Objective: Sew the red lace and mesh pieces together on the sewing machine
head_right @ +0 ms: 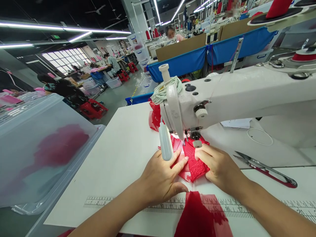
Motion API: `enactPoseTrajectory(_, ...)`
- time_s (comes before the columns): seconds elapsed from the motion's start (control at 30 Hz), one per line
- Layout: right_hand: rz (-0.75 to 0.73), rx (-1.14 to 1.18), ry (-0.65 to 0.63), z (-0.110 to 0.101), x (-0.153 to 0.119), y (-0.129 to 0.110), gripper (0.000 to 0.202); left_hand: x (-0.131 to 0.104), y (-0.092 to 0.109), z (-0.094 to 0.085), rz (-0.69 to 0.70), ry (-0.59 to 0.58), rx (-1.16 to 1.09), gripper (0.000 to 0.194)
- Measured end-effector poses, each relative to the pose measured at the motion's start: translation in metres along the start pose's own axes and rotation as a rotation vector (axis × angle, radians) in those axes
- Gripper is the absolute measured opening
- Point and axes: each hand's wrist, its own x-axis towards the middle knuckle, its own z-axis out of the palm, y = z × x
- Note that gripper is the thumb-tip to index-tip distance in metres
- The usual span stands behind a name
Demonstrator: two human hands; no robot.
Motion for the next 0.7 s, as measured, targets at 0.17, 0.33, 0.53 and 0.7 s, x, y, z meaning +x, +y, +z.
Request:
enactPoseTrajectory(0.17, 0.012, 0.018, 0.004, -0.001, 0.003, -0.001, 0.050, 0.000, -0.002, 0.003, 0.009, 0.044, 0.034, 0.094)
enactPoseTrajectory(0.33, -0.043, -0.059, -0.009, -0.010, 0.015, -0.007, 0.048, 0.002, -0.002, 0.004, 0.002, 0.034, 0.087, 0.094)
enactPoseTrajectory(0.53, -0.025, -0.078, -0.032, -0.013, 0.018, -0.007, 0.048, 0.002, 0.001, 0.006, 0.019, 0.002, 0.137, 0.095)
enactPoseTrajectory(0.7, 0.003, -0.062, -0.032, -0.011, 0.017, -0.006, 0.047, 0.000, 0.001, 0.009, 0.028, 0.071, 0.161, 0.095)
